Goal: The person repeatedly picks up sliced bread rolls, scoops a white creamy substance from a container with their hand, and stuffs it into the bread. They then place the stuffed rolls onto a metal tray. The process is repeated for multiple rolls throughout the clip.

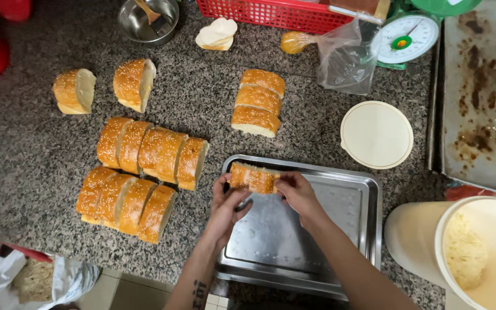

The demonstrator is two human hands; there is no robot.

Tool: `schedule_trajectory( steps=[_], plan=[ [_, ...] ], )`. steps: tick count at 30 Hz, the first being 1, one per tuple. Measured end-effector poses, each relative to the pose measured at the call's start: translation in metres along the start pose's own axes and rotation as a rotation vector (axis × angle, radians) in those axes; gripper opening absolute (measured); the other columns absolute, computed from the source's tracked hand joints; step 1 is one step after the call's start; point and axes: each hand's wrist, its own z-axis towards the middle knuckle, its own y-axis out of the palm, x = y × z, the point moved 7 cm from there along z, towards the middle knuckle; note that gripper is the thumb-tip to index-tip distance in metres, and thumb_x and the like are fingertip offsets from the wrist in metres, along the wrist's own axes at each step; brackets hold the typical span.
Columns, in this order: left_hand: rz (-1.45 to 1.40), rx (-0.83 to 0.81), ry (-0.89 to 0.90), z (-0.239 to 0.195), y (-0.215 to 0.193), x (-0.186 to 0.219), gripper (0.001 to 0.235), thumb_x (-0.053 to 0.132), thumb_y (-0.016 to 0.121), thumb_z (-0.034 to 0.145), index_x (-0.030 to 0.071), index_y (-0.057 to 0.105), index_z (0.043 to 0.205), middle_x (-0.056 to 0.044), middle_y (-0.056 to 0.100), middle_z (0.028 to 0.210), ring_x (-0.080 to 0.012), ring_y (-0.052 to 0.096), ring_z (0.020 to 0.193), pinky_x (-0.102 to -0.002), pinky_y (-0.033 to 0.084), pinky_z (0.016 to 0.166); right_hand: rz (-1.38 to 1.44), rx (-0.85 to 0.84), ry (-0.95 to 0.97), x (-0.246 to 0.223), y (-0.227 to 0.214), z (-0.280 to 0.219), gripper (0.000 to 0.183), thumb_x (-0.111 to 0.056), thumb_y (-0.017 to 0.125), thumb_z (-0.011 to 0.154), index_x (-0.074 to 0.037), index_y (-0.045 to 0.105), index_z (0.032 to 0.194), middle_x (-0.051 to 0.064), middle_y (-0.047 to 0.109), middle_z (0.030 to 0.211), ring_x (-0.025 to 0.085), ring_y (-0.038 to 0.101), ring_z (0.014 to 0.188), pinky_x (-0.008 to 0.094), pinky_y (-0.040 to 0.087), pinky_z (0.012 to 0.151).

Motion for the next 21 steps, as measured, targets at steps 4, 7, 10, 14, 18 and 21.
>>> schedule_trajectory(
  steps=[4, 7, 10, 14, 18, 21],
  plan=[
    [0.147, 0.009, -0.055, 0.012, -0.006, 0.007, 0.075, 0.021, 0.075, 0.098, 0.029, 0.036, 0.161, -0.016, 0.07, 0.151, -0.0292, 0.072, 0.137, -0.053, 0.06, 0.116, -0.019, 0.021, -0.014, 0.001, 0.003, 0.022, 0.032, -0.024, 0.078, 0.103, -0.008, 0.073, 0.131, 0.003, 0.078, 0.102, 0.014, 0.072, 0.086, 0.035, 0.056, 0.073],
    [0.235, -0.008, -0.078, 0.018, -0.007, 0.01, 0.079, 0.026, 0.076, 0.099, 0.029, 0.034, 0.166, -0.016, 0.071, 0.153, -0.0316, 0.074, 0.139, -0.053, 0.058, 0.117, -0.048, 0.047, -0.011, 0.001, 0.001, 0.031, 0.031, -0.022, 0.077, 0.103, -0.008, 0.073, 0.13, 0.003, 0.077, 0.1, 0.014, 0.071, 0.083, 0.034, 0.055, 0.07],
    [0.316, -0.027, -0.104, 0.021, -0.012, 0.011, 0.081, 0.028, 0.077, 0.1, 0.029, 0.034, 0.168, -0.016, 0.073, 0.151, -0.0316, 0.076, 0.136, -0.051, 0.058, 0.115, -0.057, 0.054, -0.009, 0.002, 0.002, 0.035, 0.031, -0.021, 0.076, 0.102, -0.008, 0.073, 0.13, 0.003, 0.077, 0.101, 0.014, 0.071, 0.083, 0.034, 0.056, 0.069],
    [0.328, -0.058, -0.072, 0.025, -0.019, 0.01, 0.078, 0.024, 0.074, 0.102, 0.026, 0.035, 0.17, -0.02, 0.077, 0.143, -0.0332, 0.082, 0.125, -0.048, 0.065, 0.107, -0.076, 0.07, -0.021, 0.003, 0.0, 0.031, 0.033, -0.023, 0.077, 0.102, -0.007, 0.072, 0.131, 0.003, 0.078, 0.103, 0.014, 0.073, 0.084, 0.034, 0.056, 0.069],
    [0.311, -0.107, -0.045, 0.027, -0.027, 0.008, 0.072, 0.018, 0.063, 0.108, 0.023, 0.034, 0.173, -0.018, 0.081, 0.137, -0.0296, 0.084, 0.12, -0.043, 0.067, 0.101, -0.107, 0.064, -0.063, 0.0, 0.001, 0.028, 0.037, -0.026, 0.078, 0.102, -0.007, 0.073, 0.134, 0.004, 0.082, 0.106, 0.015, 0.076, 0.086, 0.033, 0.055, 0.07],
    [0.322, -0.101, -0.057, 0.025, -0.031, 0.003, 0.072, 0.013, 0.061, 0.109, 0.022, 0.031, 0.175, -0.019, 0.081, 0.133, -0.0295, 0.084, 0.117, -0.043, 0.068, 0.099, -0.128, 0.045, -0.052, 0.0, 0.002, 0.027, 0.041, -0.026, 0.079, 0.101, -0.007, 0.073, 0.137, 0.004, 0.082, 0.109, 0.014, 0.077, 0.09, 0.033, 0.055, 0.072]
  ],
)
